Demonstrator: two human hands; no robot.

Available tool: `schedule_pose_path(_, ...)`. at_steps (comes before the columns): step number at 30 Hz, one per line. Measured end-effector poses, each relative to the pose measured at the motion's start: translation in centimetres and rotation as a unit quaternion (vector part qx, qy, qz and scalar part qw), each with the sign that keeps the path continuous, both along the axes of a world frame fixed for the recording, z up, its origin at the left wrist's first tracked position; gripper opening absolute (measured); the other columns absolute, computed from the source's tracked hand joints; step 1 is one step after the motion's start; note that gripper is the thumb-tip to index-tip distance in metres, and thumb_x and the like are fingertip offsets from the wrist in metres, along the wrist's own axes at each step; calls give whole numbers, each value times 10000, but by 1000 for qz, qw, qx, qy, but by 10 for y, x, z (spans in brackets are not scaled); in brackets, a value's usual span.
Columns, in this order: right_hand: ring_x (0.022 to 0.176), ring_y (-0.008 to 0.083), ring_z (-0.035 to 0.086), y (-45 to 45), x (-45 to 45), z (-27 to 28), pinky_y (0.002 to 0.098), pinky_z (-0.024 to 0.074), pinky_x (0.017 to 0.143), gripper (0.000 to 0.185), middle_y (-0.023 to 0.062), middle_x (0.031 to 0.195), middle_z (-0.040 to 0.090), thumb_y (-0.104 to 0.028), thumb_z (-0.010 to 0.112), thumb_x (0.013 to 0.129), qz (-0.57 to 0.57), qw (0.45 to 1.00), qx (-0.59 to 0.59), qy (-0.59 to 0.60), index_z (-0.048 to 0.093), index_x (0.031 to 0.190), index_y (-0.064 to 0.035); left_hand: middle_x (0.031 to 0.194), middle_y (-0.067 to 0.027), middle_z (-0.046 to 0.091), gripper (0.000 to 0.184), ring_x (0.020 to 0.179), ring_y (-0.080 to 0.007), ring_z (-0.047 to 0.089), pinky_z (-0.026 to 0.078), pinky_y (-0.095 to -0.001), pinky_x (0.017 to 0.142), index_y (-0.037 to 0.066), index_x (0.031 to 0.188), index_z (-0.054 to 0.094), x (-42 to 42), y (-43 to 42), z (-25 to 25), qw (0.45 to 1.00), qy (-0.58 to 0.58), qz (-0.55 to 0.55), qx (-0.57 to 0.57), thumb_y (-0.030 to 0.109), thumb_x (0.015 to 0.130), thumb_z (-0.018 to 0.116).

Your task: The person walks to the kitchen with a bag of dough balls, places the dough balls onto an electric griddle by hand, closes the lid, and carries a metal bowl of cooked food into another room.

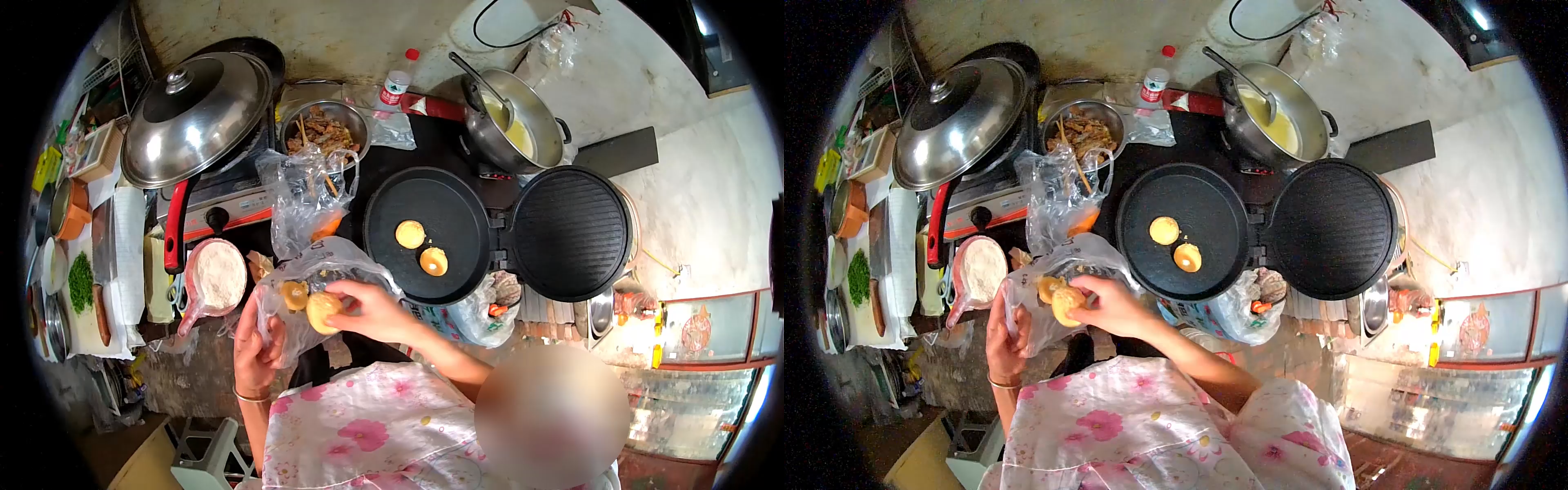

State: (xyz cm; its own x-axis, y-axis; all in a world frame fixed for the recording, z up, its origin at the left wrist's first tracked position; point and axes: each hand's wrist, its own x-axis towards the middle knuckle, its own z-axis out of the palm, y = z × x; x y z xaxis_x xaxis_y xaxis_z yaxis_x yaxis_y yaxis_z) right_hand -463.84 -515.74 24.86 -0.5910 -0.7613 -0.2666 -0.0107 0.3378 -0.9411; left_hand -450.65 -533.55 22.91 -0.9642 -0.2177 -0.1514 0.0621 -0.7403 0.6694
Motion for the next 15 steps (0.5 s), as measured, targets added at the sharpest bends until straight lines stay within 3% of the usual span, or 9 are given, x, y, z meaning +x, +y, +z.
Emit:
schedule_pose_path(1,891,145,555,13,-3,15,272,473,756,436,67,1004,572,-137,697,719,-11,997,-57,-57,518,1096,-10,787,-27,470,734,437,-26,278,174,-151,334,73,1356,225,0,-1,0,1000,0,-2,0,319,780,607)
schedule_pose_path(2,916,138,548,30,-11,23,281,471,782,428,45,1026,565,-91,681,730,-32,980,-132,-144,511,1117,-21,795,-29,477,734,434,-26,277,173,-151,334,71,1357,222,-1,-1,-1,1000,-4,-1,-3,320,783,607)
schedule_pose_path(4,925,124,547,62,-36,56,274,463,806,389,38,1025,569,-5,623,751,-142,967,-159,-138,505,1121,-25,803,-32,485,735,432,-27,276,173,-152,334,69,1357,219,-1,-1,0,1000,-9,-1,-6,322,786,606)
schedule_pose_path(7,815,115,569,97,-100,42,238,455,734,267,52,895,609,-22,636,738,-299,950,-75,37,543,987,7,822,-37,495,738,429,-28,278,172,-155,331,60,1355,222,-3,-1,1,1000,-13,2,-11,333,788,608)
schedule_pose_path(10,642,102,558,156,-170,-71,255,455,594,288,62,697,596,-153,722,657,-322,929,70,166,586,832,32,826,-44,492,766,423,-31,282,193,-159,324,54,1356,213,-4,-1,-1,1000,-13,14,-9,363,780,613)
schedule_pose_path(11,638,161,591,161,-177,-85,295,463,593,328,116,665,595,-206,738,620,-317,913,162,198,588,785,35,826,-44,492,766,423,-31,282,193,-159,324,54,1356,213,-5,0,1,1000,-11,16,-10,363,780,613)
schedule_pose_path(13,619,205,600,145,-171,-74,311,460,576,292,131,675,607,-193,736,625,-292,862,301,283,584,755,19,826,-44,486,785,421,-30,281,199,-158,320,55,1359,205,-4,0,5,999,-26,12,-32,375,773,618)
schedule_pose_path(15,643,280,606,139,-173,-85,351,464,599,333,175,665,596,-244,742,593,-276,846,339,306,580,715,20,822,-41,482,788,421,-29,282,200,-157,318,55,1358,208,-3,1,6,999,-29,15,-32,378,770,620)
